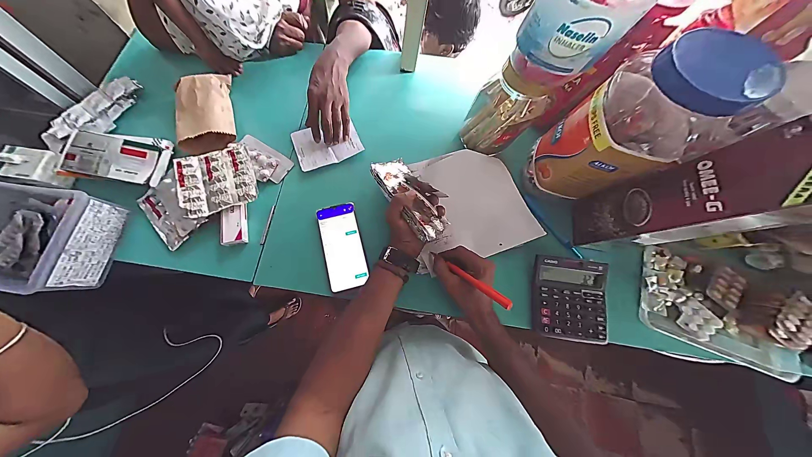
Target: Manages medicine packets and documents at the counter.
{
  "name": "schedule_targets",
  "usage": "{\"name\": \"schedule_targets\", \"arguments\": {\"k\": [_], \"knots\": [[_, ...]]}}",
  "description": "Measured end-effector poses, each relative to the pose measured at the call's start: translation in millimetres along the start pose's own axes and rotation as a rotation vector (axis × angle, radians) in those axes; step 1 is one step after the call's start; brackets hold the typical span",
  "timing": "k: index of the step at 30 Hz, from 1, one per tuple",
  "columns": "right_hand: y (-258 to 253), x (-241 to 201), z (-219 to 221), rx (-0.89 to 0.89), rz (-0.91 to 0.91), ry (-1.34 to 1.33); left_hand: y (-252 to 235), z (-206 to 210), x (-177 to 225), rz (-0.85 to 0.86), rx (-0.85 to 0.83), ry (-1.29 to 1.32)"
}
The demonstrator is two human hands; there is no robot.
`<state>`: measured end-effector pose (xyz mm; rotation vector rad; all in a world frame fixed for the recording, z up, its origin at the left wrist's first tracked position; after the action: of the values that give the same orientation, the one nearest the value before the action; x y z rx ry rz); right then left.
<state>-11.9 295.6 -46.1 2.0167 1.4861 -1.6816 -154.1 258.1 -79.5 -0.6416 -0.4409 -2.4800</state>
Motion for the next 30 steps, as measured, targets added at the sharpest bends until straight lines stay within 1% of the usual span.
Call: {"name": "schedule_targets", "arguments": {"k": [10,14,18,21,25,30], "knots": [[2.8,0.5,-4.4,0.03,0.01,0.055,-0.6,-1.2,-2.1,-0.001,-0.028,0.002],[2.5,1.0,-5.7,0.049,0.015,0.063,-9.4,-4.9,0.1,0.013,0.004,0.12],[2.1,-0.6,-6.8,0.06,0.02,0.078,-1.1,-1.9,-1.7,-0.001,-0.015,-0.006],[1.9,-0.2,-8.1,0.069,0.024,0.097,-0.3,-0.5,-1.4,0.007,-0.038,0.008],[3.4,-1.5,-8.6,0.077,0.007,0.088,-1.0,1.1,0.5,0.012,-0.031,0.018],[3.7,0.5,-9.5,0.086,0.03,0.111,-0.4,-0.5,0.1,0.022,-0.031,0.014]]}}
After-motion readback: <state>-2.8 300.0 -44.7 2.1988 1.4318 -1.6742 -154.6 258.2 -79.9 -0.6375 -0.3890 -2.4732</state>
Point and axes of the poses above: each hand's wrist, its own y-axis away from the middle knuckle, its own z-axis out of the palm, x = y × z, the point moved 10 cm from there along -y, towards the middle knuckle, and after that the axes turned 10 degrees about -z, right-handed, at the moved point
